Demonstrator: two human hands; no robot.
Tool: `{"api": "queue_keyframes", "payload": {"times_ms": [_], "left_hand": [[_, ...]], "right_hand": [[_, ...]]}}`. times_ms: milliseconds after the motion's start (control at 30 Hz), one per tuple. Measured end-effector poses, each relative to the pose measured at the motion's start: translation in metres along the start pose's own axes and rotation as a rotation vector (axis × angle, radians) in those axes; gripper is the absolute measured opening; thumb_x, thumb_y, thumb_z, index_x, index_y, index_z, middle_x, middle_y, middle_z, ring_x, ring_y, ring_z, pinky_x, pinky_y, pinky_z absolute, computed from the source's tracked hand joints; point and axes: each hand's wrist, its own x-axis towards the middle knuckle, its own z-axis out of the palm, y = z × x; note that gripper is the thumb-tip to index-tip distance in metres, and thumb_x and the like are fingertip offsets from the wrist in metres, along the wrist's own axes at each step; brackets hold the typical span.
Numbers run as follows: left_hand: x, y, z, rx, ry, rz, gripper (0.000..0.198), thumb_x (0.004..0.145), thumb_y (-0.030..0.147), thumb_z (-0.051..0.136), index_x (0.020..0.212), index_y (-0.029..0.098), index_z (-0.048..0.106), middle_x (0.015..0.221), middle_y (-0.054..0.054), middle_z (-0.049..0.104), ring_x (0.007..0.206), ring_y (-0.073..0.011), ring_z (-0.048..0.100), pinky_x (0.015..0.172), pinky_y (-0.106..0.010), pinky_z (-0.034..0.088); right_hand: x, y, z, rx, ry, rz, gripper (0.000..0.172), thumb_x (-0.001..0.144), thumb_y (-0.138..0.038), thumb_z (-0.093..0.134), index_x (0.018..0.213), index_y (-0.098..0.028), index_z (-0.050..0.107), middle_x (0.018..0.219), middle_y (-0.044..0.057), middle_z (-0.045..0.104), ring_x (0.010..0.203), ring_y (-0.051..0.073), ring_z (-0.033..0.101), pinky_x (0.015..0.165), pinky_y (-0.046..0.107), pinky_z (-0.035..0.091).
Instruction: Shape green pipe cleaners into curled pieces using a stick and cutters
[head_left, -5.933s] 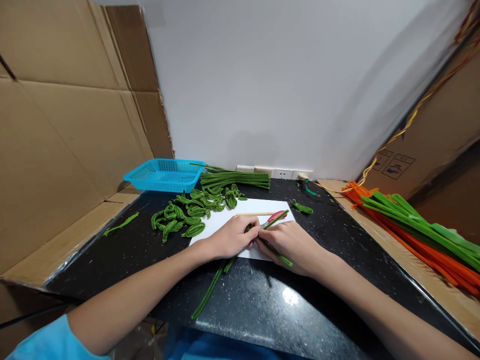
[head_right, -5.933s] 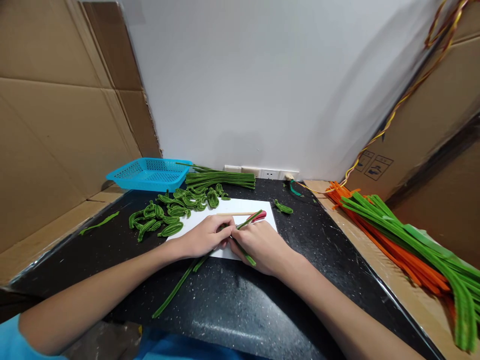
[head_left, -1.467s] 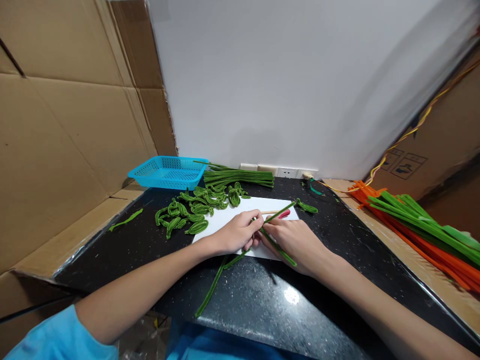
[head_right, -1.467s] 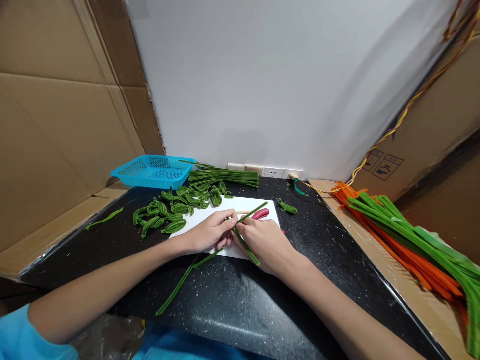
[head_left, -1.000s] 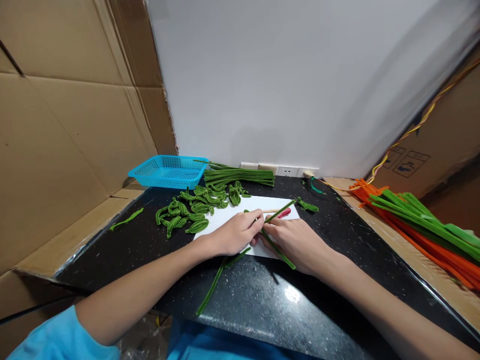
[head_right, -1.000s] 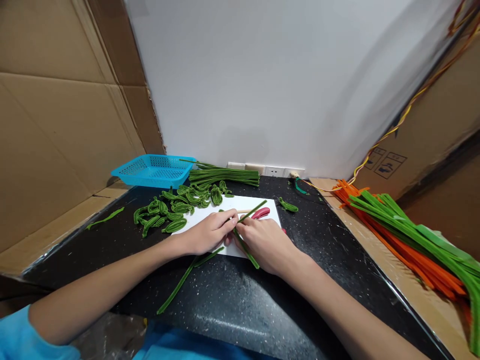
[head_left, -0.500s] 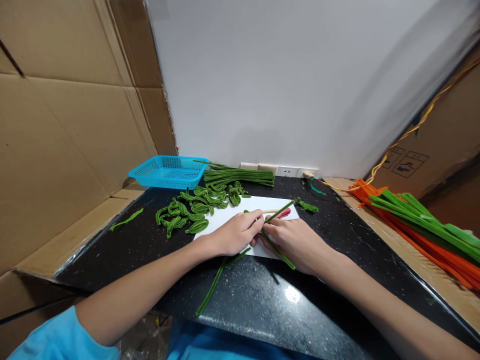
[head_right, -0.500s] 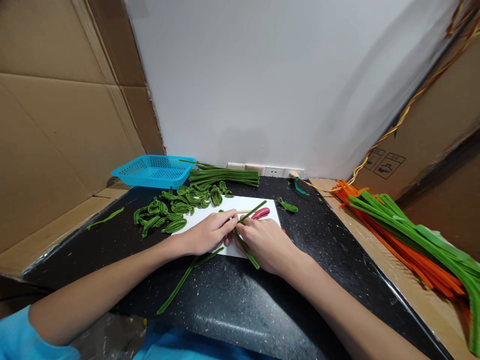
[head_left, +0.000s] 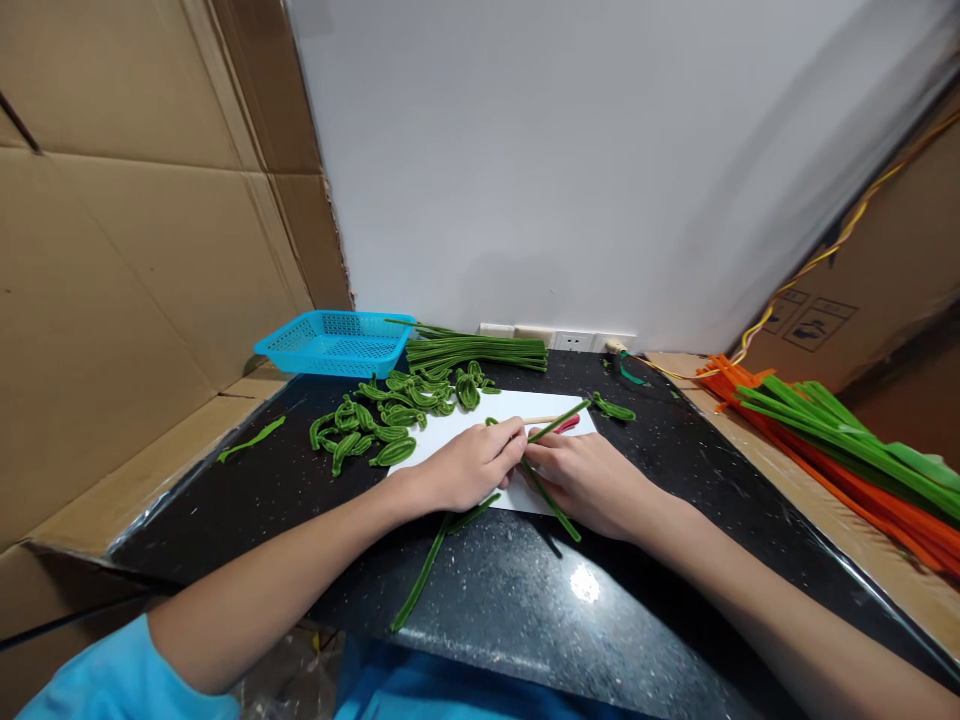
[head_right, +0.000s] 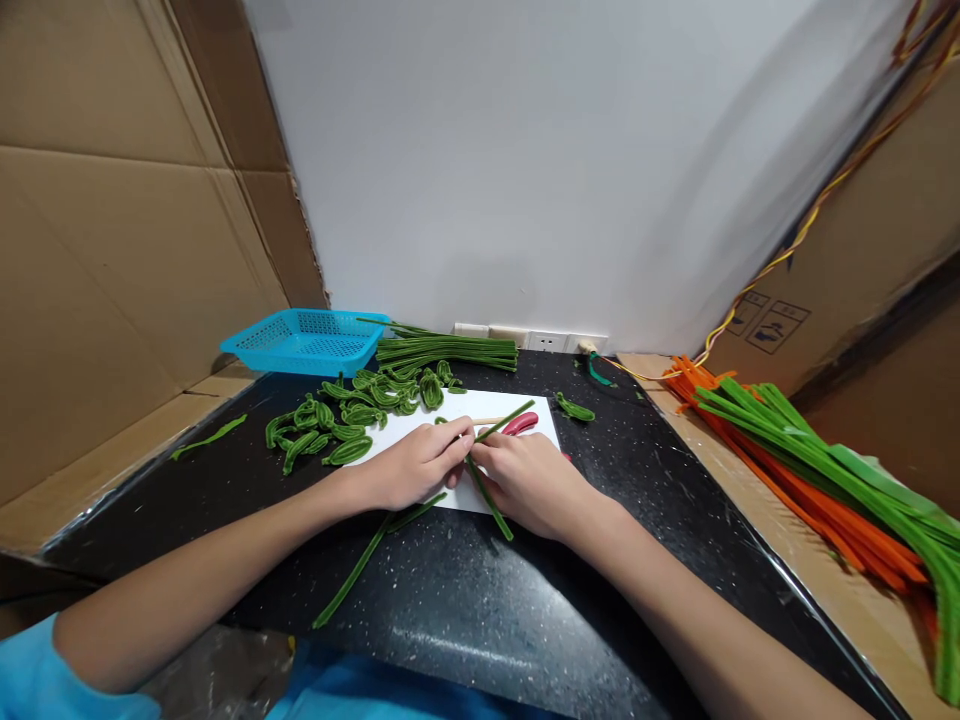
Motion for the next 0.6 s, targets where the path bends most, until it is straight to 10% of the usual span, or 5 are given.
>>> {"api": "queue_keyframes", "payload": {"times_ms": [600], "left_hand": [[0.0047, -0.0030, 0.0016, -0.179, 0.011, -0.045, 0.032, 0.102, 0.041, 0.038, 0.079, 0.021, 0.047, 0.062, 0.003, 0.059, 0.060, -0.0149, 0.058, 0.066, -0.026, 0.042]], "right_hand": [[-0.0012, -0.0013, -0.0022, 0.061, 0.023, -0.007, 0.017, 0.098, -0.020, 0.052, 0.099, -0.018, 0.069, 0.091, 0.007, 0.071, 0.072, 0.017, 0.062, 0.062, 0.028, 0.028]]}}
